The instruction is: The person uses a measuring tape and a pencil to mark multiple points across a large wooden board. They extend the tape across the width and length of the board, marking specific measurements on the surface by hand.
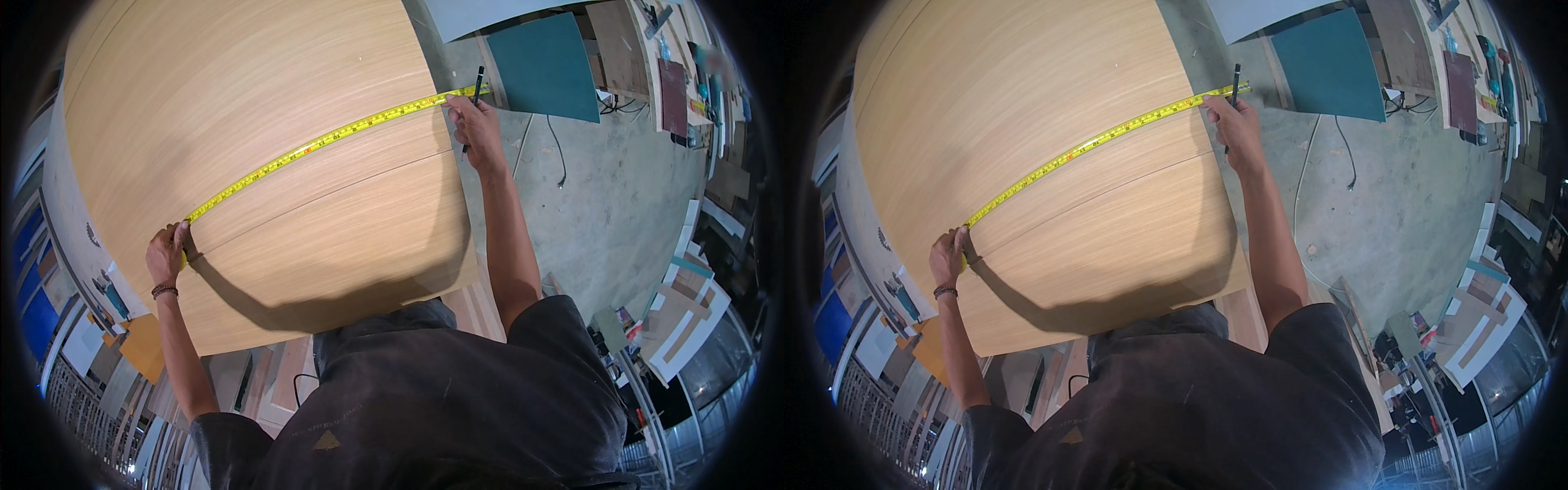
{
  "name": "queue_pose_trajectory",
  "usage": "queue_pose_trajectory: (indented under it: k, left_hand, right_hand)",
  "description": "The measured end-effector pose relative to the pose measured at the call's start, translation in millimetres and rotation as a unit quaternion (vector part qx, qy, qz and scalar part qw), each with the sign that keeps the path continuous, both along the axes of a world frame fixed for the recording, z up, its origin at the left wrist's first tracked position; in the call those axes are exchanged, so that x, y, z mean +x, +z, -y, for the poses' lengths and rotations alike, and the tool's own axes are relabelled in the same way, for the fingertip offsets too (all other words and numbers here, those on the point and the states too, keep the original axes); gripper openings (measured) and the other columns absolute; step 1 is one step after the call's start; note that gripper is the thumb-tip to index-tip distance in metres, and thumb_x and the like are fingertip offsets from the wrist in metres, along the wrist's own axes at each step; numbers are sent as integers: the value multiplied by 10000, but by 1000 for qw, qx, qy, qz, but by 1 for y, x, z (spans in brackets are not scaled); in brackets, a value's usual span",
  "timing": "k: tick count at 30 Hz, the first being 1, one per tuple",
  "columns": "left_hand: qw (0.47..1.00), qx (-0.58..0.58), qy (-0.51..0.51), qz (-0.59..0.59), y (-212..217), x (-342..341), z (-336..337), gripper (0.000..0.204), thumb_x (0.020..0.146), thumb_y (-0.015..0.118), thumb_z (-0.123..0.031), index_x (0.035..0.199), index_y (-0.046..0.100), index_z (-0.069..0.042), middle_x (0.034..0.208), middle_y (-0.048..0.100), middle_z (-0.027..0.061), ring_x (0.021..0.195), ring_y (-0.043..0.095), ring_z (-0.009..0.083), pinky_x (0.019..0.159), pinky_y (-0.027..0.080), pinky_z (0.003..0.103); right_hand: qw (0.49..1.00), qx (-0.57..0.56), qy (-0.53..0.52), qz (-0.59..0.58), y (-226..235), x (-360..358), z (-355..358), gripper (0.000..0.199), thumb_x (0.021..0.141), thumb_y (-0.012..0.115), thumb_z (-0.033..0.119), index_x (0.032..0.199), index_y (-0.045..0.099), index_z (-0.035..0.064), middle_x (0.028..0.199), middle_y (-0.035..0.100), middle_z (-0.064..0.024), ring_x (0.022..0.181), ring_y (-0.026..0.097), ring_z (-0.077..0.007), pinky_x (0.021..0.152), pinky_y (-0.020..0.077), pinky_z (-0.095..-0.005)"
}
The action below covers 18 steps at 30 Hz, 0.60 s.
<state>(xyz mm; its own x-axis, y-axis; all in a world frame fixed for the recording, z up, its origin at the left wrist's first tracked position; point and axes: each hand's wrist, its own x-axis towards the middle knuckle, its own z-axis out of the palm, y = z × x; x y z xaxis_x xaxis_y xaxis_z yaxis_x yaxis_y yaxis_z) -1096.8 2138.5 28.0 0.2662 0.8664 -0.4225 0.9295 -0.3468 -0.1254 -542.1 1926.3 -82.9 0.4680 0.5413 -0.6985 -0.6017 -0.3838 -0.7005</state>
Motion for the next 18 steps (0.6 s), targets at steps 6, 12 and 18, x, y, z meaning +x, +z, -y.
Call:
queue_pose_trajectory:
  k: [6,12,18]
  left_hand:
    - [1000,0,-13,1,-2,-3,1,534,951,533,-572,964,746,-83,781,648,167,752,647,353,648,487,441]
    - [999,21,-42,5,-1,-1,3,490,955,556,-524,934,735,-69,792,652,164,748,645,360,641,488,445]
    - [999,20,-33,3,-1,-2,3,494,954,554,-528,932,734,-69,789,649,166,742,644,363,646,491,449]
  right_hand:
    - [999,-25,0,22,2,-4,-4,185,834,755,163,759,593,112,630,500,69,436,305,-14,401,202,-216]
    - [1000,0,-16,16,-10,-7,-2,180,852,728,155,750,585,117,629,490,73,449,311,-15,408,208,-219]
    - [1000,14,-3,20,-9,-10,-2,184,888,695,162,748,590,105,639,496,67,455,311,-12,413,209,-221]
